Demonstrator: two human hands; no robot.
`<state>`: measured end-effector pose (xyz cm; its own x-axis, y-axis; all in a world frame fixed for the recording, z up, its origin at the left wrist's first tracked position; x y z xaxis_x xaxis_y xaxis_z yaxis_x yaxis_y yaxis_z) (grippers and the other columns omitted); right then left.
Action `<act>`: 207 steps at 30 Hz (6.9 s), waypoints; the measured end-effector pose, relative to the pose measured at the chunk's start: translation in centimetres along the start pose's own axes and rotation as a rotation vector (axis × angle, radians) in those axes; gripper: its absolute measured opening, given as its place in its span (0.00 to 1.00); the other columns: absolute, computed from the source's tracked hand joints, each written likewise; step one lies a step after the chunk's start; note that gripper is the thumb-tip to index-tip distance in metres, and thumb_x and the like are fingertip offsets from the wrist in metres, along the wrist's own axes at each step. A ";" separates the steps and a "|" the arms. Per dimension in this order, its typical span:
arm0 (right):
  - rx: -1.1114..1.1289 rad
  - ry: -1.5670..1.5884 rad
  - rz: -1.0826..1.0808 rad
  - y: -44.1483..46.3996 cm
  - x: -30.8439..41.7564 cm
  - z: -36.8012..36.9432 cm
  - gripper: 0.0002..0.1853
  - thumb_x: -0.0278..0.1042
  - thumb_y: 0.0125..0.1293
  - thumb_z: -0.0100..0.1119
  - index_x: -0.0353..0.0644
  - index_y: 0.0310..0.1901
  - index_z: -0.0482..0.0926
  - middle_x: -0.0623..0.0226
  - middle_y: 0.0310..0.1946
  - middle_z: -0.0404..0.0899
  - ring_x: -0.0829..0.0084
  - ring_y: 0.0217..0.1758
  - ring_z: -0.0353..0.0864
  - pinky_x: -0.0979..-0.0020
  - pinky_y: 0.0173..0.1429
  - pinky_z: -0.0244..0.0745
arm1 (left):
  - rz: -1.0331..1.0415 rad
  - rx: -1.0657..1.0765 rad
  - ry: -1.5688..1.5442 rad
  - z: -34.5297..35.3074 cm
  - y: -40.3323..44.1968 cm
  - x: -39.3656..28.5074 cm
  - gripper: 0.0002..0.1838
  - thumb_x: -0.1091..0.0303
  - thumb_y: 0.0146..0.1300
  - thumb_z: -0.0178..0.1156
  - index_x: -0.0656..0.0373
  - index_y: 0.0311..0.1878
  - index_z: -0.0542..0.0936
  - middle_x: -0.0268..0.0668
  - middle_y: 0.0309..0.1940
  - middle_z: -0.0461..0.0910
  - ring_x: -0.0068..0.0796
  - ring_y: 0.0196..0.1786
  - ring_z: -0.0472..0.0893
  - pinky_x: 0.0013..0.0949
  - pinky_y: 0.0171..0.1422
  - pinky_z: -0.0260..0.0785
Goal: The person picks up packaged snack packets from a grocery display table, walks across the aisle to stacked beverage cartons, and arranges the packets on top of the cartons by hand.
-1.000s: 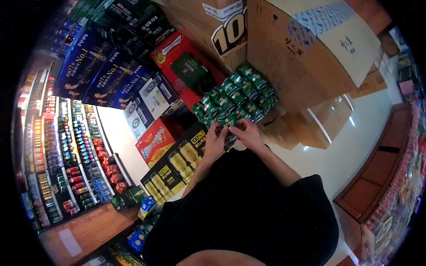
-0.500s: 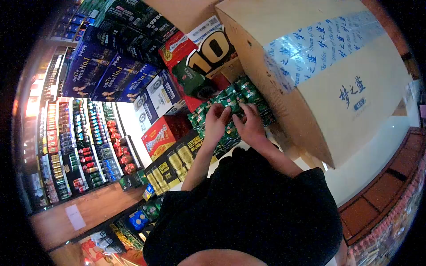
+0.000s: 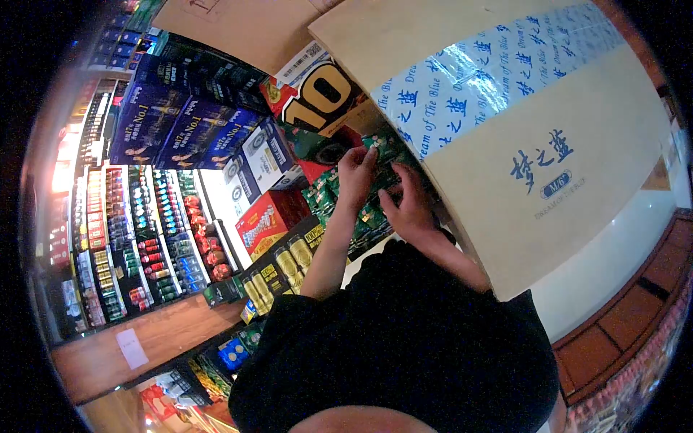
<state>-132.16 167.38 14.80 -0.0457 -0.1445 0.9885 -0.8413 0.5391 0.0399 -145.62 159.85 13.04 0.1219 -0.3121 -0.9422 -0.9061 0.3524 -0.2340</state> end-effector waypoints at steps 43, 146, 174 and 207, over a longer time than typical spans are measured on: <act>1.137 0.060 -0.169 -31.4 6.8 26.8 0.13 0.37 0.61 0.61 0.36 0.40 0.77 0.64 0.21 0.74 0.76 0.21 0.72 0.73 0.28 0.67 | -0.004 -0.756 -0.120 -24.3 -43.6 15.8 0.10 0.70 0.66 0.48 0.64 0.46 0.72 0.47 0.31 0.79 0.39 0.33 0.79 0.38 0.38 0.70; 2.897 -0.349 -0.653 -203.1 13.1 94.4 0.18 0.44 0.60 0.58 0.36 0.41 0.77 0.50 0.33 0.81 0.61 0.38 0.83 0.64 0.43 0.77 | -0.934 -1.990 -0.558 -94.4 -187.4 78.5 0.16 0.66 0.59 0.51 0.64 0.47 0.78 0.55 0.43 0.80 0.48 0.51 0.79 0.42 0.53 0.69; 3.040 -1.049 -1.288 -217.2 0.6 96.1 0.32 0.55 0.58 0.55 0.34 0.53 0.67 0.43 0.42 0.79 0.47 0.45 0.79 0.54 0.49 0.73 | -1.583 -1.604 -0.922 -93.2 -200.8 91.2 0.32 0.42 0.61 0.50 0.68 0.42 0.81 0.55 0.43 0.80 0.54 0.49 0.79 0.47 0.53 0.71; 2.158 -0.294 0.544 -171.6 10.3 87.8 0.11 0.38 0.56 0.67 0.43 0.25 0.75 0.74 0.19 0.71 0.83 0.17 0.65 0.77 0.20 0.55 | -0.430 -1.000 -0.663 -88.9 -167.4 72.9 0.23 0.45 0.66 0.53 0.59 0.38 0.76 0.28 0.24 0.73 0.18 0.27 0.71 0.25 0.31 0.63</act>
<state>-35.58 0.56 5.32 -0.2862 -0.5334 0.7959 0.1424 -0.8452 -0.5152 -21.06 -0.34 4.85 0.3967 0.3655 -0.8420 -0.6174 -0.5726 -0.5395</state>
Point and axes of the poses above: each hand's wrist, its own y-axis towards the middle knuckle, its own z-axis out of the palm, x = y × z, the point moved 4 cm from there along y, towards the middle knuckle
